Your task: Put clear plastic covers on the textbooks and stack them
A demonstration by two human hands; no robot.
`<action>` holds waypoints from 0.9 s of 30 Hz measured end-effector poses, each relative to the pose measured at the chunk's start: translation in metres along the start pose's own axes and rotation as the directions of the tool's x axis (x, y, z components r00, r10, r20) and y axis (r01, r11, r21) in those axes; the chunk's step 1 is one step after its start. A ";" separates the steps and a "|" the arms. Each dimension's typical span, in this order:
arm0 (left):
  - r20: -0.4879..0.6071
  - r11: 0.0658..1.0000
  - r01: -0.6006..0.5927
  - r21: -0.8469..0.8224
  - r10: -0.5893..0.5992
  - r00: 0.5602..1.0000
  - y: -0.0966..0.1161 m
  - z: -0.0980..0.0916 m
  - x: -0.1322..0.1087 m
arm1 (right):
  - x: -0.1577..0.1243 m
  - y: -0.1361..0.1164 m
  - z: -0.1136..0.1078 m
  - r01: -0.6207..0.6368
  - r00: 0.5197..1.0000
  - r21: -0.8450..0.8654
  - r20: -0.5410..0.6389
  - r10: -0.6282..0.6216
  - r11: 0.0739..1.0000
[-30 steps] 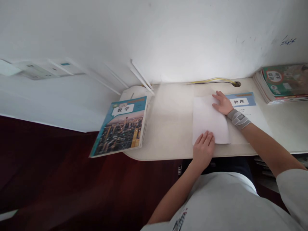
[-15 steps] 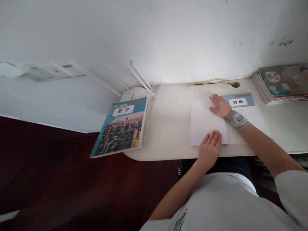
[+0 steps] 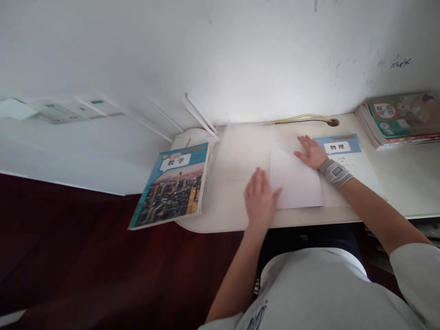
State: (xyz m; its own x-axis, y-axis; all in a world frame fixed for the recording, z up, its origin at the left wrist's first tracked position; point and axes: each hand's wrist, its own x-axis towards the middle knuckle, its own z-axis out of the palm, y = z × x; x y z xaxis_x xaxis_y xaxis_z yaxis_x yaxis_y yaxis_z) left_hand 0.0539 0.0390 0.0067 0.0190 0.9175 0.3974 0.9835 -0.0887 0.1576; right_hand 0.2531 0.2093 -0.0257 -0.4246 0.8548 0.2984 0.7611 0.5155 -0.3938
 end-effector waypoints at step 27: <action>0.545 -0.608 0.504 -0.613 0.137 0.827 0.055 0.015 0.076 | -0.041 -0.020 -0.025 -0.314 0.882 0.667 -0.059 0.468 0.676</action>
State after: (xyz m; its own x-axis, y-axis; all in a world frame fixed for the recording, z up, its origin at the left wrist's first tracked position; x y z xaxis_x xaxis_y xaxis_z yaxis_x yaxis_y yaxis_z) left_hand 0.1121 0.1092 0.0321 0.2489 0.9581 -0.1419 -0.6990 0.2791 0.6584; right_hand 0.2675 0.1623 -0.0087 0.0104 0.9914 0.1306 0.3208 0.1204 -0.9395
